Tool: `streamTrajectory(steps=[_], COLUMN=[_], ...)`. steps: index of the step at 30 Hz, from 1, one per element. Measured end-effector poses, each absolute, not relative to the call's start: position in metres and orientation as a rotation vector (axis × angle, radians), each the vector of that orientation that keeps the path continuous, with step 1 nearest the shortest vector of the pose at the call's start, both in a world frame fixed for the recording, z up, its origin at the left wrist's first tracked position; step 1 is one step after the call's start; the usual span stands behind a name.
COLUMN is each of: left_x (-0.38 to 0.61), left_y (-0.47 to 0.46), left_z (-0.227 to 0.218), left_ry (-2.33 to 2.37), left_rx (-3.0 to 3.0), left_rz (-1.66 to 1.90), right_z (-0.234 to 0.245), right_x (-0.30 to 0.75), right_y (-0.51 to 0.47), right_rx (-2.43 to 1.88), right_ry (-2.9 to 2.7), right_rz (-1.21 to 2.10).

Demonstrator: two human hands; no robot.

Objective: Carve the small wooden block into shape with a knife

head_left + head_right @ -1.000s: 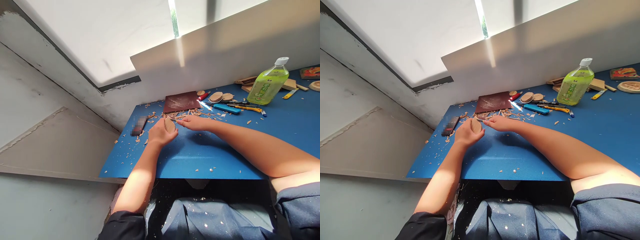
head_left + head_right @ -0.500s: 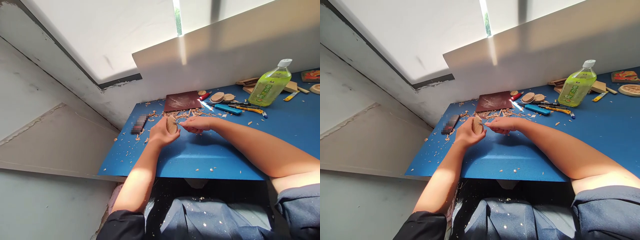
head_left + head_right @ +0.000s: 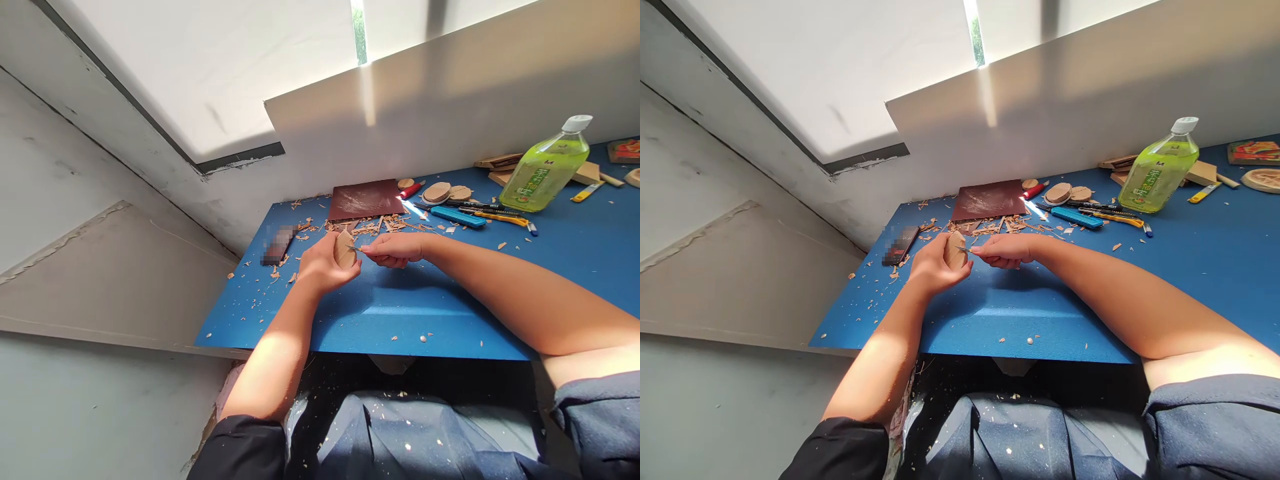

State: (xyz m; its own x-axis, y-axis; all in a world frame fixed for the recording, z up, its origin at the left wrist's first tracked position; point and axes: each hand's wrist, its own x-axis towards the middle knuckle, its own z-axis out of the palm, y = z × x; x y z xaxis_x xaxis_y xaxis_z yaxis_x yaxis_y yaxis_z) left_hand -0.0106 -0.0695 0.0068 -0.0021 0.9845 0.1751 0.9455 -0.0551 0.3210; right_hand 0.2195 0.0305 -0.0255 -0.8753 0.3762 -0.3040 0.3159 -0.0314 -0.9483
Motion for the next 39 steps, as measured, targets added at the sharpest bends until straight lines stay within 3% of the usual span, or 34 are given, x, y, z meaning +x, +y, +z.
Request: streamTrajectory(steps=[8, 14, 20, 25, 30, 39], left_x=[-0.013, -0.021, -0.025, -0.022, -0.026, -0.027], left_y=[-0.065, -0.056, -0.058, -0.065, -0.064, -0.06], left_z=[0.005, -0.005, -0.007, -0.003, -0.005, -0.008], left_ry=[2.053, 2.043, 1.903, 1.727, 1.595, 1.689], left_rx=[2.111, 2.087, 2.133, 2.137, 2.233, 2.254], left_rz=[0.534, 0.63, 0.724, 0.719, 0.76, 0.767], right_z=[-0.026, -0.026, -0.025, -0.027, -0.031, -0.028], right_x=[0.218, 0.212, 0.218, 0.219, 0.218, 0.222], right_y=[0.036, 0.038, 0.034, 0.032, 0.034, 0.041], right_rx=[-0.813, -0.934, -0.777, -0.697, -0.688, -0.75], right_ry=[-2.213, -2.289, -2.121, -2.102, -2.103, -2.209], right_rz=[1.84, 1.179, 1.941, 2.246, 2.226, 1.853])
